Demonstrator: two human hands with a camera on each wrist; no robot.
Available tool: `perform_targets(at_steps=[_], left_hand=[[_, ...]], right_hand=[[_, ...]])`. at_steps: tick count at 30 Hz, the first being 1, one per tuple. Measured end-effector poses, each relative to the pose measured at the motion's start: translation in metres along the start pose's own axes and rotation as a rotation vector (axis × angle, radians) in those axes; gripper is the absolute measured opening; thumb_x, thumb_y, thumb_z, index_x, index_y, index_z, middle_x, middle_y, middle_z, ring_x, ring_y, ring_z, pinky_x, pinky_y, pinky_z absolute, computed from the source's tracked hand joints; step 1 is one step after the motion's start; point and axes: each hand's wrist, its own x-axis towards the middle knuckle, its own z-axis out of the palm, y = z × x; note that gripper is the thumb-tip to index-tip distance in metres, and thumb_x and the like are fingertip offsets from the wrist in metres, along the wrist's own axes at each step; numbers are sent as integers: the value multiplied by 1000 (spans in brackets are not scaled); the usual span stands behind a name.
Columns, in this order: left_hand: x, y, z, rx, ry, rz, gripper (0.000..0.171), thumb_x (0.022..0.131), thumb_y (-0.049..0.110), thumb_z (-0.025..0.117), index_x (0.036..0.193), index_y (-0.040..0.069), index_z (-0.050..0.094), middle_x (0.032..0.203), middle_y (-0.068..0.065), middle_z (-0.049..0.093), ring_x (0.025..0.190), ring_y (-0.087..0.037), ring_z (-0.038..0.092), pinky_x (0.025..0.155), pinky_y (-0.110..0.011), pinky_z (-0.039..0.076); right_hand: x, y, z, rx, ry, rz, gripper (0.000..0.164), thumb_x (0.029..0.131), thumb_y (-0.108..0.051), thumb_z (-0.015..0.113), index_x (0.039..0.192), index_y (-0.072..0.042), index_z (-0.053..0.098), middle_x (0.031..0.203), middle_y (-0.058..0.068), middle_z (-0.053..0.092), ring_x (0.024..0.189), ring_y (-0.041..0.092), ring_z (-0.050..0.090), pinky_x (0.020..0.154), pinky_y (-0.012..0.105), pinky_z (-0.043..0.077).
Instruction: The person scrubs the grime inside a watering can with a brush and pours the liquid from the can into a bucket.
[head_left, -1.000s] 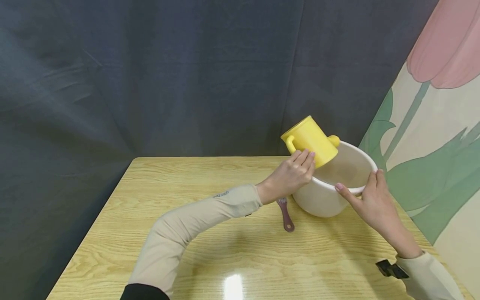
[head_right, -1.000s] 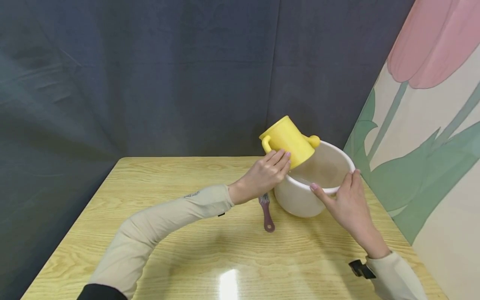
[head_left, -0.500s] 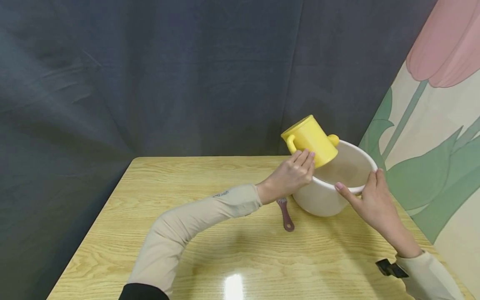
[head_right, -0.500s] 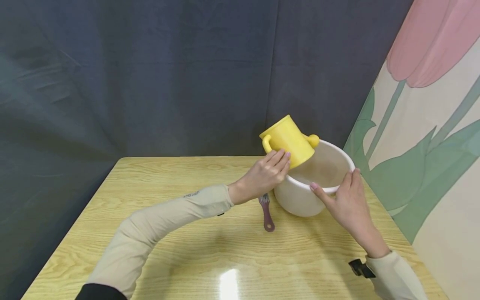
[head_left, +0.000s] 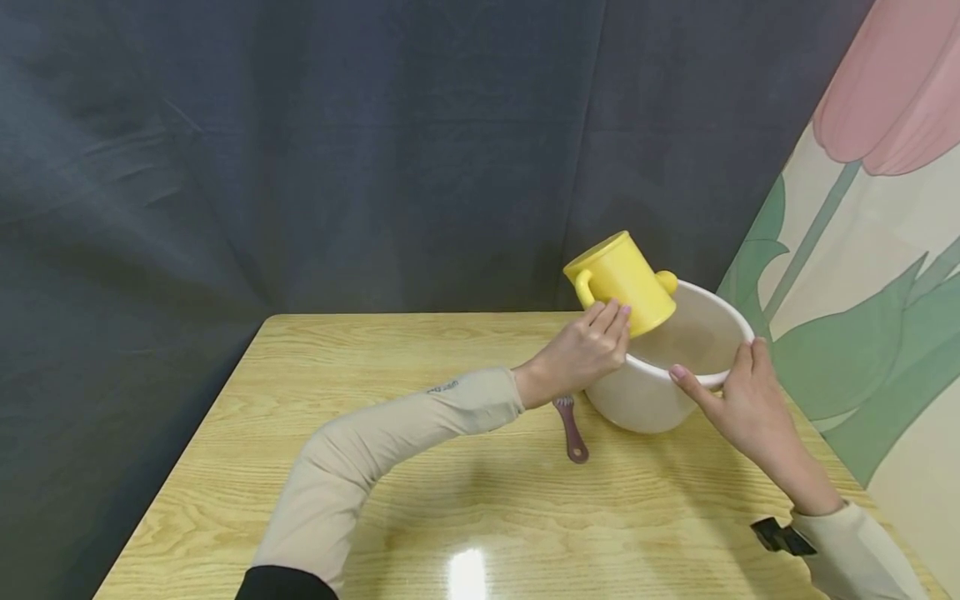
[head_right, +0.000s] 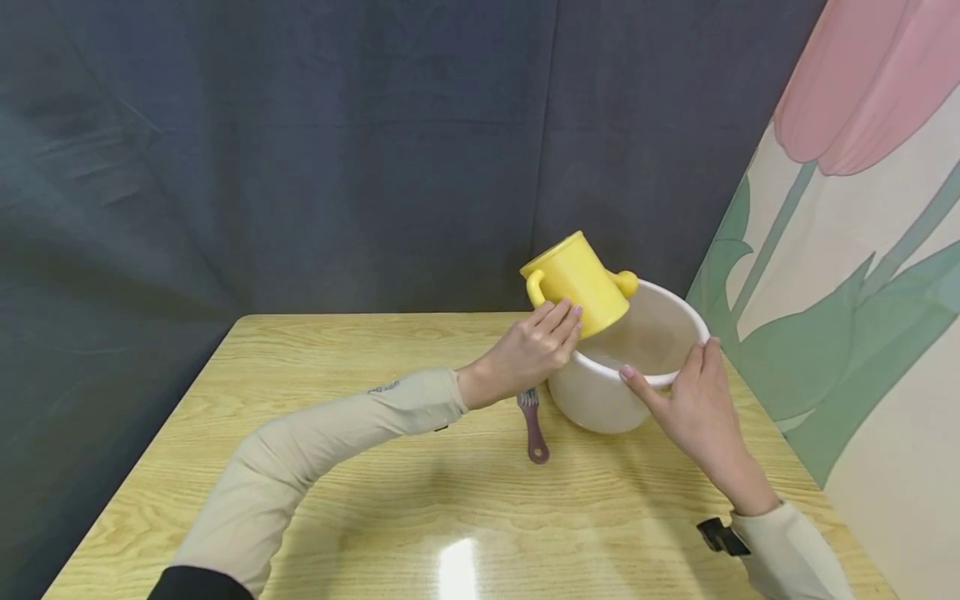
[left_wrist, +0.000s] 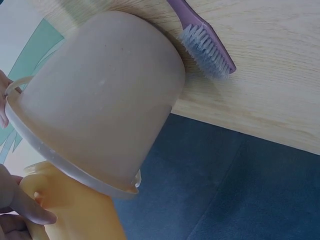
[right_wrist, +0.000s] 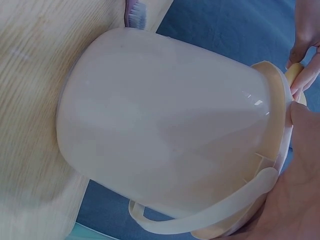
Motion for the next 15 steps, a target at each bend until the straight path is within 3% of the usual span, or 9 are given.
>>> perform_targets(at_steps=[15], left_hand=[[-1, 0, 0, 0, 31, -20, 33, 104, 6, 46, 118, 13, 74, 123, -4, 68, 115, -20, 63, 97, -30, 48]], right_hand=[[0, 2, 1, 17, 13, -9, 93, 93, -43, 67, 134, 29, 26, 118, 40, 34, 100, 53, 39, 77, 71, 39]])
